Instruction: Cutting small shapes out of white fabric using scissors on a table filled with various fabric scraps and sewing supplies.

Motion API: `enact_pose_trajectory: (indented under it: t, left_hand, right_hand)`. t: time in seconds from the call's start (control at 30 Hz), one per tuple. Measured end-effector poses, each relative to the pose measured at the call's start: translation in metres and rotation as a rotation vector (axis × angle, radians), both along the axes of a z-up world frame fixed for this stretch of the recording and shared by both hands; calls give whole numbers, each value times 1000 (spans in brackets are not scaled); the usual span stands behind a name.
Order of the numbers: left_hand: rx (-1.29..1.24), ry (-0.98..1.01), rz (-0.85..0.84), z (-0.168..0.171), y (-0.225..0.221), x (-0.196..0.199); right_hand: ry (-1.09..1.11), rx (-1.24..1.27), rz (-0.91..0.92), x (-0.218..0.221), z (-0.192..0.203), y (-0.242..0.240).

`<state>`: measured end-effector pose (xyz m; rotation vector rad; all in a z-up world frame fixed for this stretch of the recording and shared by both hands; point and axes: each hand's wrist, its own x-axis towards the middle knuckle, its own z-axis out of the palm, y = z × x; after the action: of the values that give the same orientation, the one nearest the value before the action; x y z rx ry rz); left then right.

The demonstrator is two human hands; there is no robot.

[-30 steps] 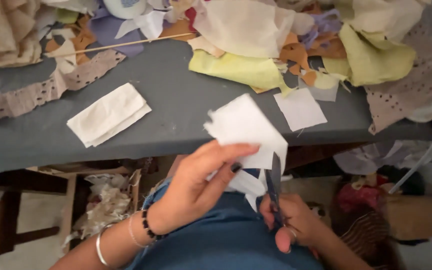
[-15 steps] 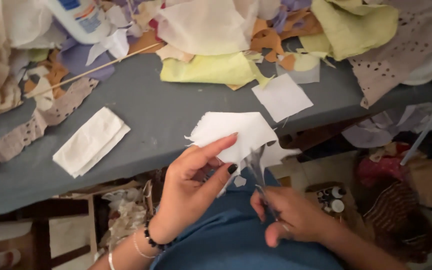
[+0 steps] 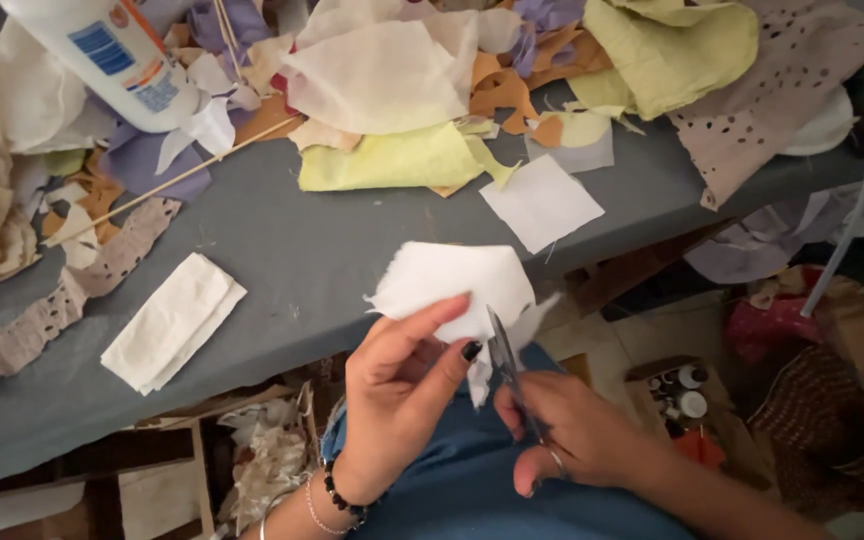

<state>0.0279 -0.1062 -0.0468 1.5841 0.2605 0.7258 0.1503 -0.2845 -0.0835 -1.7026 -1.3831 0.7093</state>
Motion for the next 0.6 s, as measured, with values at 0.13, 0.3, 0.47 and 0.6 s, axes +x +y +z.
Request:
enact_pose_trajectory:
  t: [0.13, 0.3, 0.47, 0.6]
  left_hand:
    - [14, -10, -9, 0, -4, 2]
    - [85, -18, 35, -1, -8, 5]
    - [173, -36, 77, 0, -9, 8]
    - [182, 11, 102, -3, -9, 7]
  right_hand:
    - [-59, 44, -6, 0, 3, 3]
    - [-94, 85, 3, 2, 2, 5]
    - [-140, 112, -45, 3, -6, 4]
    - [-149, 171, -76, 0, 0, 6]
